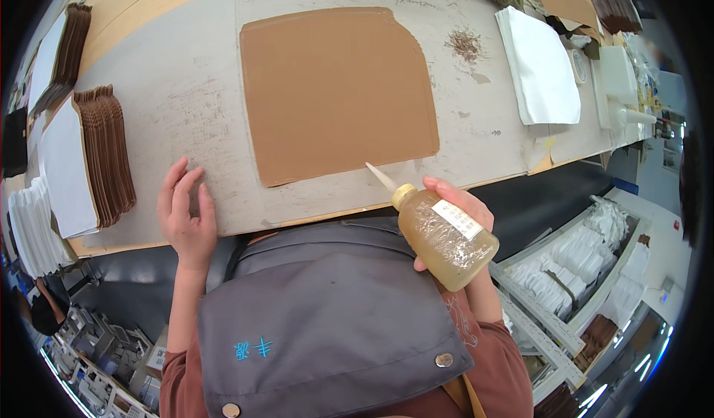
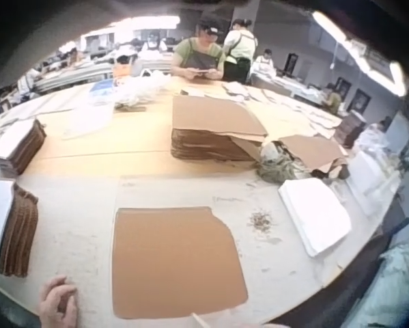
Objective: The recorder is gluing white lining material to brown leather pieces at a workshop table.
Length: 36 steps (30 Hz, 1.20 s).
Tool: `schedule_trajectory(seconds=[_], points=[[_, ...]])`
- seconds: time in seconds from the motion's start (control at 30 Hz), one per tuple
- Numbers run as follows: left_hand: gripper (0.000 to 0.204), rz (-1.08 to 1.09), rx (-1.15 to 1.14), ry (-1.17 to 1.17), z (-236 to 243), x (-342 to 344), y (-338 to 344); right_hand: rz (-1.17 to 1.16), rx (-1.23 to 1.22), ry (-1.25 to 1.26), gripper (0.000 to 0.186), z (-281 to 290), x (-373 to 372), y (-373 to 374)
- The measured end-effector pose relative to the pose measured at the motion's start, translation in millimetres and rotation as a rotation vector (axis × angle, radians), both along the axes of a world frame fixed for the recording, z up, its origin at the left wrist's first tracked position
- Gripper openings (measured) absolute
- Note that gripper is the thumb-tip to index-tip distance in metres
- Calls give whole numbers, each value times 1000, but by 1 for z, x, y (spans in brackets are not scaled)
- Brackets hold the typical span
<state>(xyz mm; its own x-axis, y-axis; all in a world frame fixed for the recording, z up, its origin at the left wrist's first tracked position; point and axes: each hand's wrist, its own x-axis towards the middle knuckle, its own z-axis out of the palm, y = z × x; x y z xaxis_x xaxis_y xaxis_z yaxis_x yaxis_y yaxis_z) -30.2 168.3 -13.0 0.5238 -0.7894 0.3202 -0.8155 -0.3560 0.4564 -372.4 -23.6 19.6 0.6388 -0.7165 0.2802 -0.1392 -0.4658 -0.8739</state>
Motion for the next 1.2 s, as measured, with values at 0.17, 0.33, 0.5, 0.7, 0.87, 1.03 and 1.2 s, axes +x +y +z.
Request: schedule_trajectory(seconds=[0.17,0.33,0.5,0.7,0.87,1.03,1.2], points=[[23,13,28,31,-2,-1,1,-56,-14,-62,95,-3,-18,-10],[23,8,25,1,-1,-1,-1,-62,326,-209,134,-24,-49,-31],[22,25,28,-36,-2,-1,1,-207,524,-432,141,-8,-22,-89],[23,65,48,-43,-6,0,1,-97,604,-374,128,6,11,-165],[25,79,47,12,-6,-2,3,29,591,-257,109,-3,23,-206],[24,63,103,-45,-2,-3,1,-30,493,-251,105,-13,47,-216],[24,82,106,-20,-4,-2,1,-55,403,-192,109,-16,51,-220]])
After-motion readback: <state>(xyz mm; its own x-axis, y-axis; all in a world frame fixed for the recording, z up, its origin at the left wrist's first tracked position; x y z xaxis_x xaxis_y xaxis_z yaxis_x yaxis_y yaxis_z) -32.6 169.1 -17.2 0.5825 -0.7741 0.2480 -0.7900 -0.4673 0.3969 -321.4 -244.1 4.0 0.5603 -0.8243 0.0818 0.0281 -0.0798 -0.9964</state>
